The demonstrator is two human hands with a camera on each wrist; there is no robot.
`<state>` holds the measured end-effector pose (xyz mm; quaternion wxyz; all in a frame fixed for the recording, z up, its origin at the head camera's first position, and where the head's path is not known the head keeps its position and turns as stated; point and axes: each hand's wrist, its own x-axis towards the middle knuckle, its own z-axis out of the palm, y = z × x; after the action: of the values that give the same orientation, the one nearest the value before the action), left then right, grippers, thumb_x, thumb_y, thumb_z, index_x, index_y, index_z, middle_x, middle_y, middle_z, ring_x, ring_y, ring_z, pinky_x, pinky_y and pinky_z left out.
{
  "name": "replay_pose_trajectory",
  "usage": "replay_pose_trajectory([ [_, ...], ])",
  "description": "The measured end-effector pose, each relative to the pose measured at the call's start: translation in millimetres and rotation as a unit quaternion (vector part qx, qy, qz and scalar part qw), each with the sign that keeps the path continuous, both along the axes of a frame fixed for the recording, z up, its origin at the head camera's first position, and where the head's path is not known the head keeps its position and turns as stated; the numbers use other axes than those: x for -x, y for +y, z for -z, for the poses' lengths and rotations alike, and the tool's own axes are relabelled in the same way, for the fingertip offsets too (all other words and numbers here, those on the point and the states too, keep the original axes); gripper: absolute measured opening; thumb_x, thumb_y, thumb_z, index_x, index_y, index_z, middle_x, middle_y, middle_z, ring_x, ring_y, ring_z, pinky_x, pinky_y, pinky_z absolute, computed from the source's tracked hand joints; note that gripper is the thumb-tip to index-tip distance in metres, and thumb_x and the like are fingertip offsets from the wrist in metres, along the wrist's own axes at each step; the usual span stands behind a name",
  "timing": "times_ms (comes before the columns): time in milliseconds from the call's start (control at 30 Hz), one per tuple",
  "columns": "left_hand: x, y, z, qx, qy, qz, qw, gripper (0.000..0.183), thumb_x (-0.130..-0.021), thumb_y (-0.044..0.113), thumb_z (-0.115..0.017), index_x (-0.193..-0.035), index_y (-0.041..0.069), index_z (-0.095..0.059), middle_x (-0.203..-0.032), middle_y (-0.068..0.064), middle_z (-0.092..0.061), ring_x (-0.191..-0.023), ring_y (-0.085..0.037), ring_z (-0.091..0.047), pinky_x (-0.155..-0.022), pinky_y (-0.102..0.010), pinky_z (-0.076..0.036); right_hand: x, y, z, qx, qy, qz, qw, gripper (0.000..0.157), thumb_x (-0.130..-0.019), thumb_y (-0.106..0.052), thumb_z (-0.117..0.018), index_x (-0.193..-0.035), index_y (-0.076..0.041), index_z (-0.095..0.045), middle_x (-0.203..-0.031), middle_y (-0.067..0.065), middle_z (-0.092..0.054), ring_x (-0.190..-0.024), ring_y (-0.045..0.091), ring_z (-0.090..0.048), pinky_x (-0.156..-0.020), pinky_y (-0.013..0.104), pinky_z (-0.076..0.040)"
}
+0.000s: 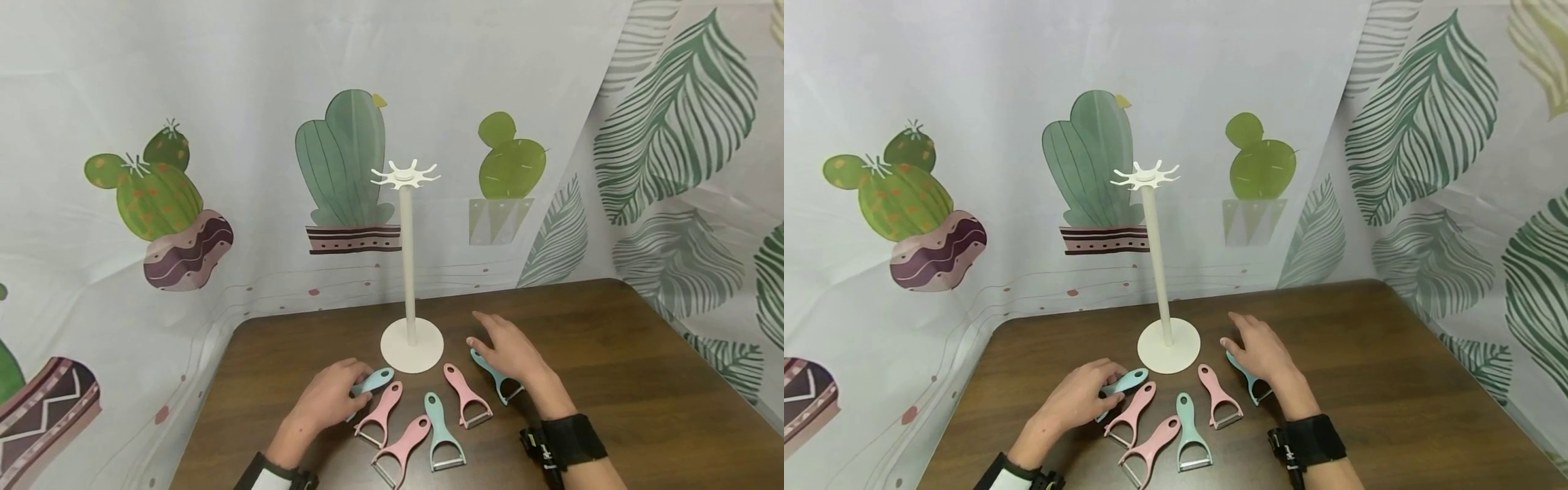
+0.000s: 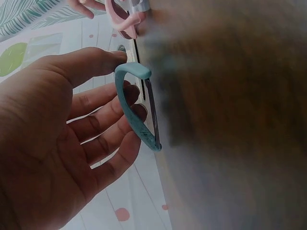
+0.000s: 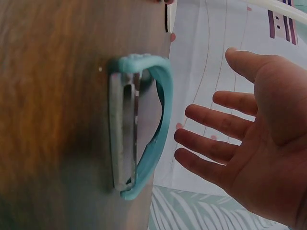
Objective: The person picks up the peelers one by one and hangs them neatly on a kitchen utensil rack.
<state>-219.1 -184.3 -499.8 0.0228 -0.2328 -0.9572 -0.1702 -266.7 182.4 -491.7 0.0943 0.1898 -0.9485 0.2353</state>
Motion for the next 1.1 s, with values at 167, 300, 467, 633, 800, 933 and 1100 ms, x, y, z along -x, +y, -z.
replay_pose_trajectory([
  [167,1.2,-0.4,-1.5,-0.014,0.019,0.006,0.9997,0.032,-0.082,0.030,-0.075,-0.111,0.017,-0.068,-0.089,0.009,-0.057,-0.073,-0.007,-0.051,-0.060,-0.026,-0.044,-0.2,-2.8,-0.1,0.002,0.009,-0.005,1.000,0.062,-0.095,-0.038,-0.061,-0.144,-0.003,-0.045,-0.138,0.022,-0.049,-0.123,0.040,-0.048,-0.096,0.057,-0.041],
  [300,2.0,-0.2,-3.2,-0.015,0.025,0.005,0.9996,0.032,-0.083,0.031,-0.075,-0.112,0.018,-0.068,-0.089,0.009,-0.057,-0.073,-0.007,-0.051,-0.060,-0.026,-0.044,-1.2,-4.9,-1.9,0.001,0.016,-0.006,1.000,0.062,-0.095,-0.038,-0.061,-0.144,-0.003,-0.045,-0.137,0.022,-0.049,-0.122,0.040,-0.048,-0.096,0.057,-0.042],
  [467,3.7,-0.3,-4.7,-0.021,0.028,0.005,0.9994,0.033,-0.084,0.033,-0.074,-0.113,0.020,-0.067,-0.088,0.009,-0.056,-0.074,-0.008,-0.051,-0.061,-0.025,-0.044,-1.6,-7.1,-3.7,-0.001,0.017,-0.004,1.000,0.062,-0.095,-0.038,-0.060,-0.144,-0.004,-0.045,-0.138,0.021,-0.049,-0.122,0.039,-0.048,-0.096,0.056,-0.042],
  [633,5.9,0.5,-7.6,-0.039,0.019,0.008,0.9990,0.032,-0.084,0.033,-0.075,-0.112,0.020,-0.067,-0.091,0.010,-0.056,-0.076,-0.008,-0.055,-0.065,-0.027,-0.047,-2.9,-10.9,-5.5,0.003,0.014,-0.007,1.000,0.062,-0.096,-0.038,-0.061,-0.145,-0.005,-0.045,-0.137,0.020,-0.050,-0.122,0.037,-0.049,-0.095,0.054,-0.043],
  [800,5.6,-0.8,-13.3,-0.051,0.008,0.000,0.9986,0.032,-0.084,0.034,-0.074,-0.112,0.021,-0.066,-0.093,0.009,-0.056,-0.078,-0.010,-0.056,-0.068,-0.028,-0.048,-4.8,-14.4,-7.7,0.011,0.004,-0.011,1.000,0.062,-0.096,-0.039,-0.060,-0.146,-0.005,-0.043,-0.138,0.020,-0.049,-0.123,0.037,-0.049,-0.095,0.054,-0.044],
  [933,4.9,-0.9,-17.9,-0.068,0.011,-0.008,0.9976,0.034,-0.084,0.034,-0.074,-0.114,0.021,-0.065,-0.093,0.010,-0.057,-0.080,-0.009,-0.056,-0.069,-0.028,-0.049,-4.7,-15.4,-8.0,0.011,0.000,-0.011,1.000,0.063,-0.096,-0.041,-0.058,-0.146,-0.006,-0.043,-0.139,0.019,-0.048,-0.123,0.035,-0.049,-0.095,0.053,-0.044],
  [1100,5.4,-0.3,-21.1,-0.090,0.028,-0.005,0.9955,0.035,-0.084,0.035,-0.075,-0.114,0.022,-0.065,-0.094,0.011,-0.057,-0.082,-0.007,-0.057,-0.071,-0.028,-0.050,-3.9,-18.1,-11.3,0.015,0.005,-0.015,1.000,0.063,-0.097,-0.042,-0.057,-0.146,-0.007,-0.043,-0.140,0.018,-0.048,-0.124,0.034,-0.048,-0.096,0.053,-0.043],
])
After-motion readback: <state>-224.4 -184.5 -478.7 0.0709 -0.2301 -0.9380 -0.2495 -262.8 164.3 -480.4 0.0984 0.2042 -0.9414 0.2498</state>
